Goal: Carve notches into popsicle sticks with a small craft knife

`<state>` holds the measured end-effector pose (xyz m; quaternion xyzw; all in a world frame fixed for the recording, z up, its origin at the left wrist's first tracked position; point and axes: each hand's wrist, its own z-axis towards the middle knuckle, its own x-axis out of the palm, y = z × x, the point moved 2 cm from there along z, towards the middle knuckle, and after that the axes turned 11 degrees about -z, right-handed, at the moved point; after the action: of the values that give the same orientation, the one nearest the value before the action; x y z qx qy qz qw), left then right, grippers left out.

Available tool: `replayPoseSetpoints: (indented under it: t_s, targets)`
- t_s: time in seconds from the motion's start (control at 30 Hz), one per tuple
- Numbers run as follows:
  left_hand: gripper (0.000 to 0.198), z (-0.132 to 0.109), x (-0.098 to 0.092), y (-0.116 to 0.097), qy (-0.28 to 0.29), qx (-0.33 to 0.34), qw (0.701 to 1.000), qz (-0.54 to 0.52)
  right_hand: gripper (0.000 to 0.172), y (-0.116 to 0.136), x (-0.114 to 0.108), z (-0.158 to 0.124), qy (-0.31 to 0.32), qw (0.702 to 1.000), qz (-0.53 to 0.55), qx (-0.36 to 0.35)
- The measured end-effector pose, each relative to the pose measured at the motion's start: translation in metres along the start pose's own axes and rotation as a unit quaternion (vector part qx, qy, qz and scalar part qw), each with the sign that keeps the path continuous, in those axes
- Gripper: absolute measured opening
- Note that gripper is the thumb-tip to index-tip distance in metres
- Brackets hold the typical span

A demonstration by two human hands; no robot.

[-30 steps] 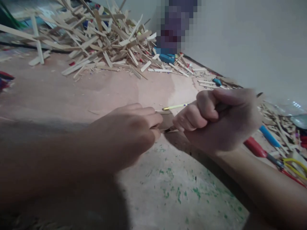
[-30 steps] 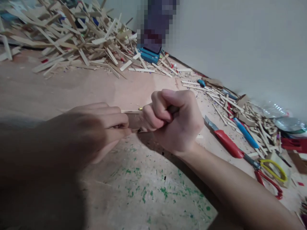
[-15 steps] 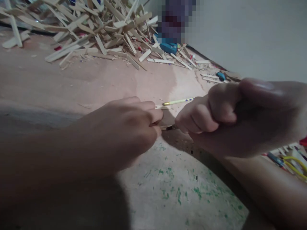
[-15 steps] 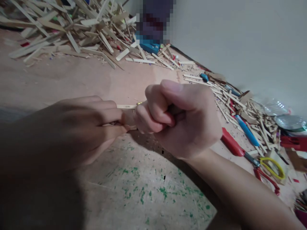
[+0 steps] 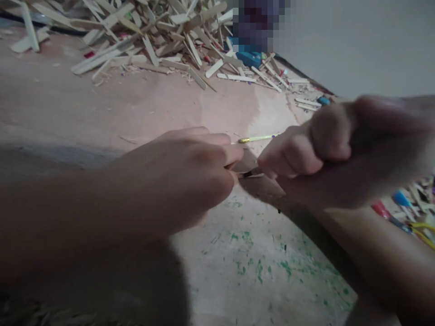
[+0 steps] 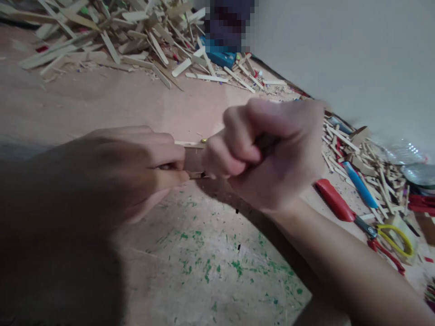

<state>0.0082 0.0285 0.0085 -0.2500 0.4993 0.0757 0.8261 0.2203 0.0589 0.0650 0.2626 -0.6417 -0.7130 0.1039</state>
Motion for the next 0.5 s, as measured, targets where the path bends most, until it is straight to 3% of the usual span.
replayPoseSetpoints:
  t_s: [0.07,0.13,0.2,0.27,0.37,0.43,0.5]
  targets:
    - [0.041,0.001,0.0,-0.001,-0.001,-0.005,1.0,-0.002,0.105,-0.003,-0.011,-0.001,0.0,1.0,0.004,0.01]
    - [0.041,0.001,-0.001,-0.002,-0.008,-0.006,1.0,-0.002,0.088,-0.006,-0.017,-0.006,0.07,0.997,-0.007,0.024]
    - [0.037,0.001,-0.001,-0.002,-0.002,-0.005,1.0,-0.006,0.069,-0.007,-0.023,-0.012,0.052,0.998,-0.045,-0.005]
    - [0.035,0.0,-0.001,-0.002,0.005,-0.006,1.0,-0.007,0.057,-0.005,-0.029,-0.015,-0.005,0.994,-0.098,-0.048]
    - [0.028,-0.001,0.0,0.001,0.024,-0.01,1.0,-0.013,0.039,0.005,-0.042,-0.018,-0.037,0.979,-0.192,-0.052]
    - [0.023,-0.001,-0.001,0.001,0.035,-0.007,0.999,-0.021,0.032,0.015,-0.054,-0.024,-0.002,0.962,-0.273,-0.024]
    - [0.027,0.001,-0.003,-0.002,0.045,0.002,0.999,-0.029,0.038,0.026,-0.065,-0.034,0.07,0.928,-0.366,-0.012]
